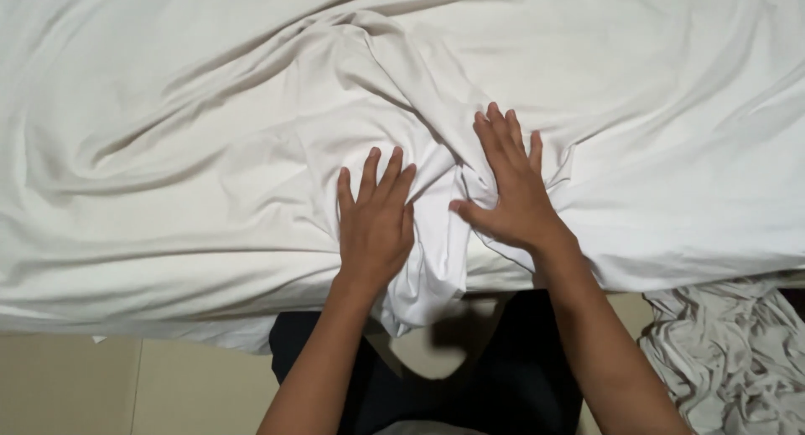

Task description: The person fits a white bed sheet over a mattress, pulling the fabric taut and tucking the corners around the mattress edges while working around the bed. They smooth the sheet surface with both hands and continue securing the sheet edges along the sides.

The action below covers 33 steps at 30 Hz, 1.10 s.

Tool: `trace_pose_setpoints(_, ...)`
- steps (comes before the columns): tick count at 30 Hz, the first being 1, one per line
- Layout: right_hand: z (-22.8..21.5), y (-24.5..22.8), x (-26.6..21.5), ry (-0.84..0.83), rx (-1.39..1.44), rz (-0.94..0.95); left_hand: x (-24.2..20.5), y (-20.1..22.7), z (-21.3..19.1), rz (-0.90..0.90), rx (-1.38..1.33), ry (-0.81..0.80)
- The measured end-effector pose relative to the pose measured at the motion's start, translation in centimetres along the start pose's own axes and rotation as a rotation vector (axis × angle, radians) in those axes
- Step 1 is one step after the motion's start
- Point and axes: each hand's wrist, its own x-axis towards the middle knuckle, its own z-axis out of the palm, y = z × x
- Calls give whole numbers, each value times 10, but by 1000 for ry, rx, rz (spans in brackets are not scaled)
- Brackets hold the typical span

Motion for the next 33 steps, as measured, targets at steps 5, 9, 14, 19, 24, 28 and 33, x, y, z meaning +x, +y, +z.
trace_pose_setpoints(5,-8,-2,-33,44,-44,-177,-19,-10,8,-1,-127,110)
trace_pose_setpoints(9,-13,9,-58,128,8,-82,-31,6,-3,12,-188,193)
trace_pose_setpoints(14,-21,36,-80,296,-112,-97,-31,25,-8,101,-148,180)
trace_pose_setpoints(19,-41,46,-93,479,-171,-6,-44,26,16,114,-100,144)
trace_pose_setpoints(24,-62,31,-95,438,-159,86,-49,48,19,149,-150,102)
trace_pose_setpoints(28,-49,2,-80,279,-344,-68,-39,68,8,81,-162,127)
trace_pose_setpoints(33,-28,-20,-57,141,-497,-328,-44,72,17,21,-47,90)
